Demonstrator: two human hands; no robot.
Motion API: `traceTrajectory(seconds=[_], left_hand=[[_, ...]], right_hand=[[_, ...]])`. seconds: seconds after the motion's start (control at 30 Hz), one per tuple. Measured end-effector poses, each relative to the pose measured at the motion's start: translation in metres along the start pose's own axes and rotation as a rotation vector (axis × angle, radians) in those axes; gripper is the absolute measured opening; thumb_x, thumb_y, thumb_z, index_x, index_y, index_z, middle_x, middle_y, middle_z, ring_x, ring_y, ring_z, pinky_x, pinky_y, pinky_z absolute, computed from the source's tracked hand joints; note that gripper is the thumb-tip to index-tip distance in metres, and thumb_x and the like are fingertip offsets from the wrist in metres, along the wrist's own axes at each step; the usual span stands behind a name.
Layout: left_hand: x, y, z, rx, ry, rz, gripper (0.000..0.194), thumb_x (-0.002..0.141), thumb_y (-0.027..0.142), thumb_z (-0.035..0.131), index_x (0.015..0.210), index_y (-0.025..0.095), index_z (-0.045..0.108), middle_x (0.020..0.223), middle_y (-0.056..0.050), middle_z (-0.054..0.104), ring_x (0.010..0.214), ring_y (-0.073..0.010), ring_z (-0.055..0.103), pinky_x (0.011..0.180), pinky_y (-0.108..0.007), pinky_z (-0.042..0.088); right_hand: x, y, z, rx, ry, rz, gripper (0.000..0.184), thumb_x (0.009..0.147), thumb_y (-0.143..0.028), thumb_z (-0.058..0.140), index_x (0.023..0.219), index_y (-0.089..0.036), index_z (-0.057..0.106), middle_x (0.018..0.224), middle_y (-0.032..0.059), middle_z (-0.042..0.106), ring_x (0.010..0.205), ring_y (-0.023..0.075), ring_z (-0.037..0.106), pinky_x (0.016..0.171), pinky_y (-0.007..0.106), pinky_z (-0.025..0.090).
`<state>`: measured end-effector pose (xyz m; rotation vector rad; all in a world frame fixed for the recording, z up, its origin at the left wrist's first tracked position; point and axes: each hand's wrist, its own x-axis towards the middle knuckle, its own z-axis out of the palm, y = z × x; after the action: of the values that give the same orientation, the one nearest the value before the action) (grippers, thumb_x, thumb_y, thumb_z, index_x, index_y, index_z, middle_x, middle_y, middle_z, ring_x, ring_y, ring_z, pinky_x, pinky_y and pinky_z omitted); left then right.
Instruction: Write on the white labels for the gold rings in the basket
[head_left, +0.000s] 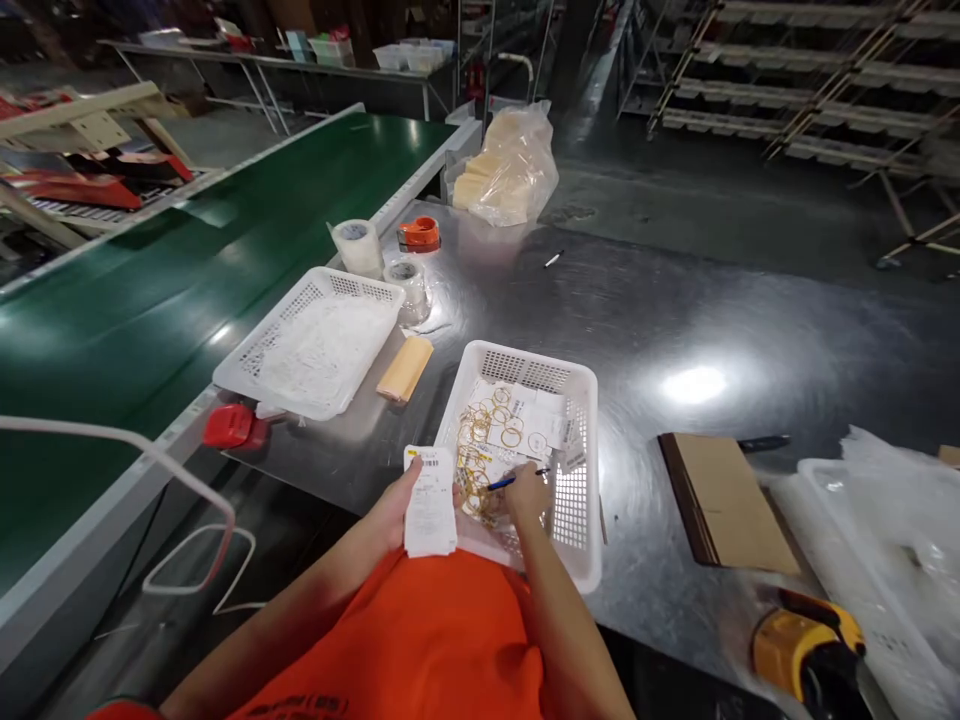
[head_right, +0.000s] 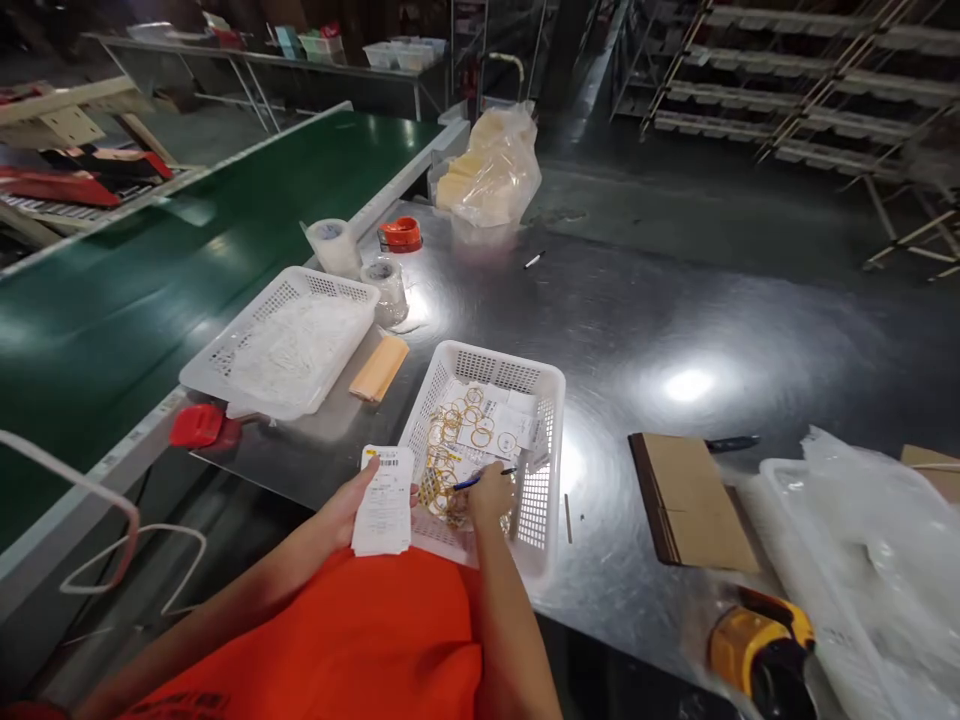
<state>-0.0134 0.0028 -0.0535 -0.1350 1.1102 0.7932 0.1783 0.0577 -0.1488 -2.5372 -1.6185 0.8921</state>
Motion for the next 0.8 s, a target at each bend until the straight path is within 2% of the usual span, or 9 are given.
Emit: traceTrajectory(seconds=[0.17, 0.3, 0.4, 0.47, 0.53, 0.57, 0.63, 0.73, 0.8], left_hand=[[-0.001, 0.000, -0.005, -0.034, 0.015, 0.002, 0.052, 0.092, 0.052, 0.034, 0.098, 0.008, 0.061, 0.077, -0.013, 0.070, 0.070, -0.0237, 0.069, 0.069, -0.036, 0.054], [-0.002, -0.001, -0.004, -0.008, -0.008, -0.001, 0.051, 0.092, 0.053, 0.035, 0.093, 0.009, 0.062, 0.077, -0.012, 0.070, 0.071, -0.0230, 0.069, 0.070, -0.035, 0.054], [0.001, -0.001, 0.000, 0.059, 0.008, 0.032, 0.050, 0.092, 0.051, 0.038, 0.092, 0.007, 0.062, 0.077, -0.014, 0.070, 0.069, -0.0229, 0.068, 0.067, -0.034, 0.054], [0.006, -0.001, 0.003, 0.159, 0.046, 0.154, 0.042, 0.089, 0.047, 0.047, 0.092, 0.008, 0.062, 0.076, -0.014, 0.069, 0.067, -0.0227, 0.067, 0.065, -0.034, 0.053], [0.011, 0.000, 0.008, 0.316, 0.098, 0.378, 0.029, 0.080, 0.037, 0.064, 0.093, 0.011, 0.063, 0.079, -0.010, 0.069, 0.072, -0.0213, 0.065, 0.070, -0.031, 0.051], [0.013, 0.001, 0.011, 0.396, 0.115, 0.492, 0.028, 0.073, 0.029, 0.072, 0.095, 0.013, 0.064, 0.082, -0.008, 0.070, 0.077, -0.0204, 0.065, 0.074, -0.029, 0.049], [0.017, 0.002, 0.019, 0.576, 0.101, 0.651, 0.044, 0.057, 0.015, 0.082, 0.098, 0.018, 0.066, 0.089, -0.003, 0.069, 0.087, -0.0200, 0.062, 0.081, -0.025, 0.045], [0.019, 0.001, 0.031, 0.813, 0.049, 0.696, 0.050, 0.052, 0.005, 0.079, 0.097, 0.022, 0.068, 0.086, -0.001, 0.068, 0.091, -0.0229, 0.060, 0.084, -0.025, 0.042], [0.020, 0.000, 0.036, 0.808, 0.125, 0.677, 0.041, 0.056, 0.000, 0.072, 0.090, 0.024, 0.069, 0.078, 0.000, 0.066, 0.096, -0.0251, 0.060, 0.086, -0.027, 0.042]], right_hand=[[0.001, 0.017, -0.023, 0.125, 0.047, -0.068, 0.019, 0.075, -0.015, 0.047, 0.092, -0.018, 0.054, 0.077, 0.0043, 0.064, 0.071, 0.0190, 0.061, 0.059, 0.025, 0.038], [-0.006, 0.036, -0.050, 0.188, 0.129, -0.137, 0.016, 0.072, -0.015, 0.047, 0.086, -0.020, 0.054, 0.072, 0.0010, 0.062, 0.068, 0.0183, 0.058, 0.058, 0.024, 0.035], [-0.010, 0.045, -0.066, 0.182, 0.215, -0.295, 0.014, 0.073, -0.015, 0.044, 0.080, -0.020, 0.056, 0.066, 0.0013, 0.059, 0.064, 0.0192, 0.055, 0.059, 0.026, 0.033], [-0.011, 0.045, -0.072, 0.186, 0.218, -0.437, 0.018, 0.071, -0.012, 0.042, 0.076, -0.020, 0.057, 0.066, 0.0018, 0.059, 0.066, 0.0186, 0.055, 0.061, 0.026, 0.034], [-0.012, 0.038, -0.075, 0.163, 0.171, -0.569, 0.021, 0.070, -0.010, 0.042, 0.075, -0.020, 0.059, 0.069, 0.0025, 0.059, 0.070, 0.0181, 0.054, 0.063, 0.025, 0.035], [-0.014, 0.032, -0.076, 0.133, 0.142, -0.634, 0.022, 0.070, -0.010, 0.041, 0.074, -0.020, 0.060, 0.070, 0.0029, 0.059, 0.071, 0.0181, 0.053, 0.064, 0.025, 0.034], [-0.018, 0.018, -0.076, 0.068, 0.089, -0.775, 0.023, 0.073, -0.010, 0.041, 0.074, -0.019, 0.062, 0.070, 0.0041, 0.058, 0.071, 0.0186, 0.051, 0.064, 0.026, 0.034], [-0.024, -0.003, -0.073, 0.066, 0.027, -0.907, 0.025, 0.075, -0.009, 0.041, 0.078, -0.019, 0.063, 0.073, 0.0046, 0.060, 0.074, 0.0189, 0.050, 0.068, 0.027, 0.035], [-0.023, -0.010, -0.071, 0.145, 0.025, -0.933, 0.028, 0.073, -0.007, 0.041, 0.084, -0.020, 0.063, 0.076, 0.0041, 0.062, 0.077, 0.0189, 0.052, 0.073, 0.027, 0.037]])
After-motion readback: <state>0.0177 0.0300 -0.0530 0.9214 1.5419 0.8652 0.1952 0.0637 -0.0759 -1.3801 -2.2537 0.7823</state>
